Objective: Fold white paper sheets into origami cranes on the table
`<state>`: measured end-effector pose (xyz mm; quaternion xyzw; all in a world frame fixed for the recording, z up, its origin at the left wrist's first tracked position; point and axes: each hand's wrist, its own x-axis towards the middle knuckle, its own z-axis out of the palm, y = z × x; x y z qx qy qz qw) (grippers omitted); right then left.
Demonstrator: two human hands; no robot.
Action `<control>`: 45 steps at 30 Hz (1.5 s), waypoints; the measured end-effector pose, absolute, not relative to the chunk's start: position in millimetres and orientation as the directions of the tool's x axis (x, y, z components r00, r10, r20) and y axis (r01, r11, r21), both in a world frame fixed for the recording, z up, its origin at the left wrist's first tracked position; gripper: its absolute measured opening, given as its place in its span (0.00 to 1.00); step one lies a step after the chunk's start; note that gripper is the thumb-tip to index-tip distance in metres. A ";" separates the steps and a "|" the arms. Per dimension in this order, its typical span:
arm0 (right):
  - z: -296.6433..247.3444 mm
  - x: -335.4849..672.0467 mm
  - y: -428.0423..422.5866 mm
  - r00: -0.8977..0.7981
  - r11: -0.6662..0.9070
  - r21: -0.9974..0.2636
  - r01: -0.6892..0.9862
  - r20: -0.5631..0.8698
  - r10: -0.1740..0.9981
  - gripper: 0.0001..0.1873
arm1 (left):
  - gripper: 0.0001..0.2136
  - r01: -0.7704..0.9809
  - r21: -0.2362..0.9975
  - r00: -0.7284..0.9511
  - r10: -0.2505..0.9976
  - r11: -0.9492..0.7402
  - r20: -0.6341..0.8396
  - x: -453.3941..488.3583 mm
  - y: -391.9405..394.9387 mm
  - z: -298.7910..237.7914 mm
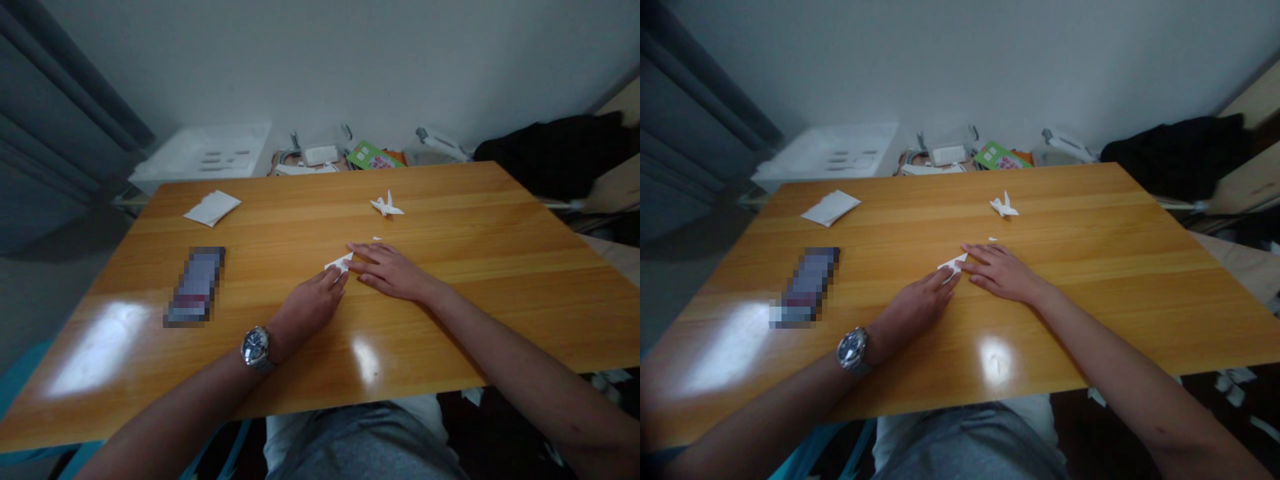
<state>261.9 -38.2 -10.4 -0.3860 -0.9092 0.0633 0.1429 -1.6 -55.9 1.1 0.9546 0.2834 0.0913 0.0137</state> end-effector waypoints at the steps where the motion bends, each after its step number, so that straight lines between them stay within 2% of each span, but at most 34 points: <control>1: -9.5 262.4 -38.8 -0.678 0.709 -0.220 0.670 0.207 0.705 0.24 | 0.19 0.535 0.078 0.826 0.540 -0.842 0.162 -1.8 -55.8 0.5; 16: -8.9 264.2 -38.9 -0.684 0.703 -0.189 0.686 0.162 0.711 0.28 | 0.20 0.495 -0.014 0.863 0.490 -0.869 0.124 -3.8 -55.9 -0.3; 21: -12.7 264.4 -38.4 -0.653 0.674 -0.180 0.716 0.167 0.739 0.26 | 0.20 0.488 -0.050 0.869 0.481 -0.871 0.116 -3.3 -56.2 2.5; 32: -14.0 260.6 -36.4 -0.475 0.494 -0.164 0.854 0.141 0.868 0.28 | 0.19 0.504 -0.010 0.858 0.499 -0.863 0.123 -3.6 -55.2 -3.6; 37: -15.1 263.5 -29.9 -0.437 0.464 -0.186 0.866 0.169 0.883 0.29 | 0.20 0.515 0.012 0.850 0.513 -0.857 0.116 -3.6 -56.1 -2.4; 40: -15.1 266.7 -30.3 -0.451 0.491 -0.216 0.844 0.209 0.868 0.29 | 0.21 0.530 0.020 0.841 0.529 -0.848 0.117 -3.5 -57.5 -0.4; 45: -11.3 265.0 -38.3 -0.603 0.640 -0.205 0.741 0.215 0.768 0.27 | 0.22 0.540 0.038 0.831 0.540 -0.841 0.136 -2.5 -58.8 1.8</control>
